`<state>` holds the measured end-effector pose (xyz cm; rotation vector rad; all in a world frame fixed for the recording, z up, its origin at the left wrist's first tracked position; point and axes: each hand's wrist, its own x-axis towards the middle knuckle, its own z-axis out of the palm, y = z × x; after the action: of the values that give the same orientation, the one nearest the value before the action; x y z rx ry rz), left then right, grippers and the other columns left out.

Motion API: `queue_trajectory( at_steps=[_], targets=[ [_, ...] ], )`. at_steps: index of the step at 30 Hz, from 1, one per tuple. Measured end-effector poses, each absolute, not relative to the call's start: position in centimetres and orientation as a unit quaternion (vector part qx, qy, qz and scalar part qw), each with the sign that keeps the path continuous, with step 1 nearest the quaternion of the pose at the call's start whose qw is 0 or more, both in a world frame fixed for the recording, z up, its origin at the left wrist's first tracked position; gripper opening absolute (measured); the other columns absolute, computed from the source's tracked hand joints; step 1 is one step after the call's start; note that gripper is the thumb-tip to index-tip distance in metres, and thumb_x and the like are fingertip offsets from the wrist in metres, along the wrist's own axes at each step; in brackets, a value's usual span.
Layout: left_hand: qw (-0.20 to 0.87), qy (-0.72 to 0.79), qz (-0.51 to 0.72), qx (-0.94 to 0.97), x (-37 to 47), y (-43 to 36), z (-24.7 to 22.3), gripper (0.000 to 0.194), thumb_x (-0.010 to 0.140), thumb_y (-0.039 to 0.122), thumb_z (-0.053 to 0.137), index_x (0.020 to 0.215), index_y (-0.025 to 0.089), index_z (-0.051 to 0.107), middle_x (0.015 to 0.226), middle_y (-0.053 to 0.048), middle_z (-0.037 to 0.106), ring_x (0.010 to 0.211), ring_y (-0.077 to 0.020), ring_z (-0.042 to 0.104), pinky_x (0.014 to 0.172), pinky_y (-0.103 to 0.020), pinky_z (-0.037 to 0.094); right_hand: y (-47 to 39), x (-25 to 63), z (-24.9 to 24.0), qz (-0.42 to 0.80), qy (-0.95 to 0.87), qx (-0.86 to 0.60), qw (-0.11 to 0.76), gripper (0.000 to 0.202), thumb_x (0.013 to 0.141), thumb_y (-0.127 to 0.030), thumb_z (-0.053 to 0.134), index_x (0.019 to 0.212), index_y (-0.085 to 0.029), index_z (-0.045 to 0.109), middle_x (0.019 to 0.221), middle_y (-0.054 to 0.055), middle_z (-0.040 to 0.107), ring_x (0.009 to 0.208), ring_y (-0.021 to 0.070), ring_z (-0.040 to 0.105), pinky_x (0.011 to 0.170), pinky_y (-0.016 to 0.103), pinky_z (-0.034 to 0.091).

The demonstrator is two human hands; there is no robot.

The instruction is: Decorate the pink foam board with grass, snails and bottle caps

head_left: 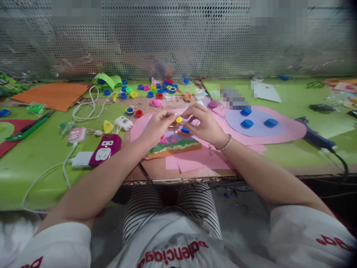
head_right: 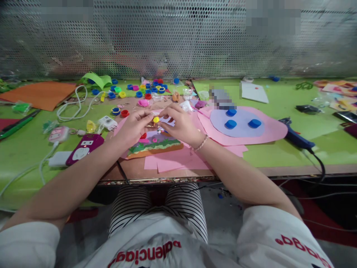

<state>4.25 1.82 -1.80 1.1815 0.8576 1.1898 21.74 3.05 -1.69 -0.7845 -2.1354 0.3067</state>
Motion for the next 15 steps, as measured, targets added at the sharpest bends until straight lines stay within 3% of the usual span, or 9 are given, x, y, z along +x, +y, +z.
queue_trajectory(
  at_steps=[15],
  targets=[
    [0.568,0.381,0.495,0.535,4.18,1.73,-1.89,0.009,0.078,0.02,0.062,0.074,0.014,0.057,0.068,0.001,0.057,0.066,-0.009,0.059,0.069,-0.028,0.056,2.84,21.64,-1.52,0.088,-0.86,-0.301,0.403,0.009,0.082,-0.025,0.061,0.089,-0.019,0.058,0.087,0.005,0.054,0.076,0.0149,0.057,0.068,0.031,0.053]
  ],
)
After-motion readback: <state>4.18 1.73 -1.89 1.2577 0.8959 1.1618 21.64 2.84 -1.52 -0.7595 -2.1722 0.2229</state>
